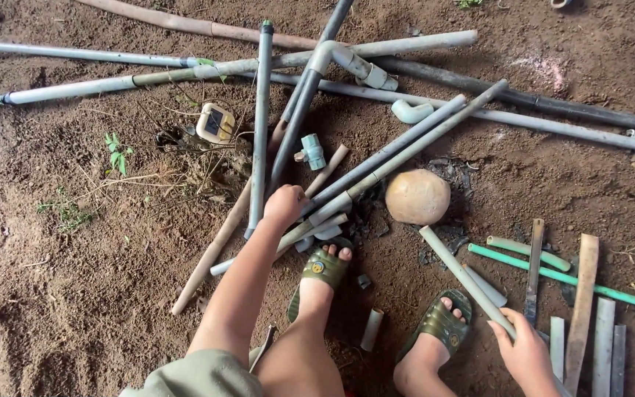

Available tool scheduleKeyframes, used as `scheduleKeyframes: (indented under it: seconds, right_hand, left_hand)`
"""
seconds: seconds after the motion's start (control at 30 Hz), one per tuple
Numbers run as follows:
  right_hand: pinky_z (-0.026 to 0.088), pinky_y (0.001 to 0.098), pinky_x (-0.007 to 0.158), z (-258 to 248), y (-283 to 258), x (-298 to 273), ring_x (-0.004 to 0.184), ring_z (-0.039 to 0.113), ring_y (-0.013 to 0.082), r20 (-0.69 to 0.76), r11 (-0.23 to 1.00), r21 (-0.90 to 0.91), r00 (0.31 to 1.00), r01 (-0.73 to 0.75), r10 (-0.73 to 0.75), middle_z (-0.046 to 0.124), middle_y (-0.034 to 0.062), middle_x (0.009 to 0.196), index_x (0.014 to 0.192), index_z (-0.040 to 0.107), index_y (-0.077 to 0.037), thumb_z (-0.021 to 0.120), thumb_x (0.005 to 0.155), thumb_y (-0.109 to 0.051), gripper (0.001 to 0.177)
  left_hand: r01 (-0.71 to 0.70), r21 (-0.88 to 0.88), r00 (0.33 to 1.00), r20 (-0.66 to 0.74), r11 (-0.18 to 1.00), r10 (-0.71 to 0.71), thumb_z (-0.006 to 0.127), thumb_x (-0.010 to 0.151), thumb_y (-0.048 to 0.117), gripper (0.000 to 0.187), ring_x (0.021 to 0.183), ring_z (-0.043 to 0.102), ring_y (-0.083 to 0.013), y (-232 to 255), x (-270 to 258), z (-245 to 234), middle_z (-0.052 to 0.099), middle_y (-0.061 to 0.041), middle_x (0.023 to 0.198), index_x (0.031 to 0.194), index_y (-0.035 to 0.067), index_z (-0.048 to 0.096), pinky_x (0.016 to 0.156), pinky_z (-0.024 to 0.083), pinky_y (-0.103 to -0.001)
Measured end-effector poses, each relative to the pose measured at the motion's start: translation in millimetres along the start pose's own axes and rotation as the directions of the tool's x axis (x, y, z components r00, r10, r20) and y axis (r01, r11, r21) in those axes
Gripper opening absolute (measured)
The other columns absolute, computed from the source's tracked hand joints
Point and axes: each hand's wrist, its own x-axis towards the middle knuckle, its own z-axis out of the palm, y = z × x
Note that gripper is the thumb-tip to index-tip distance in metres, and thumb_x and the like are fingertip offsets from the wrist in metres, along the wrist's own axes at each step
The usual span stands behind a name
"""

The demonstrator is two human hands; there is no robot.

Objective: The person uses a hacksaw to cut a grey PVC pipe resting on a coconut. After cutting, they pick up and connect various PVC pipes and fittings on the ground.

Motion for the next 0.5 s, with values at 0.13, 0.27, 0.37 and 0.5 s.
scheduleKeyframes:
  seconds: [0.13,0.27,0.37,0.5]
  right_hand:
    - [0.051,0.0377,0.073,-4,-4,-5,0.092,0.067,0.0298,0.019,0.999,0.011,0.999,-0.047,0.047,0.062,0.0053,0.123,0.130,0.050,-0.018,0.052,0.088,-0.041,0.048]
    - [0.048,0.0390,0.077,1,7,-4,0.097,0.064,0.0301,-0.004,0.998,0.057,1.000,-0.029,0.029,0.065,0.0060,0.117,0.126,0.054,-0.017,0.055,0.088,-0.036,0.042]
    - [0.048,0.0386,0.079,4,10,-4,0.099,0.064,0.0294,-0.021,0.998,0.062,1.000,-0.010,0.012,0.065,0.0062,0.117,0.125,0.055,-0.017,0.056,0.087,-0.036,0.043]
    - [0.051,0.0347,0.068,1,5,-7,0.082,0.068,0.0242,0.013,1.000,-0.014,1.000,-0.015,0.016,0.066,0.0025,0.115,0.129,0.051,-0.016,0.054,0.088,-0.038,0.046]
  left_hand:
    - [0.001,-0.023,0.998,-0.069,1.000,-0.002,0.063,0.085,0.025,0.016,0.080,0.061,-0.0306,1,-2,-12,0.063,-0.010,0.093,0.090,0.010,0.067,0.068,0.050,-0.043]
    - [0.059,-0.041,0.985,-0.162,0.997,-0.065,0.047,0.085,0.015,0.015,0.083,0.058,-0.0357,3,-2,-18,0.058,-0.012,0.094,0.081,0.007,0.059,0.066,0.048,-0.048]
    - [0.089,0.035,0.973,-0.217,0.995,-0.079,0.038,0.083,0.002,0.015,0.086,0.055,-0.0389,6,-3,-16,0.055,-0.015,0.092,0.083,0.004,0.053,0.066,0.048,-0.050]
    - [0.231,0.116,0.972,-0.062,0.966,-0.225,0.048,0.093,0.017,0.023,0.084,0.062,-0.0412,24,-15,-32,0.066,-0.019,0.089,0.088,0.001,0.063,0.069,0.050,-0.047]
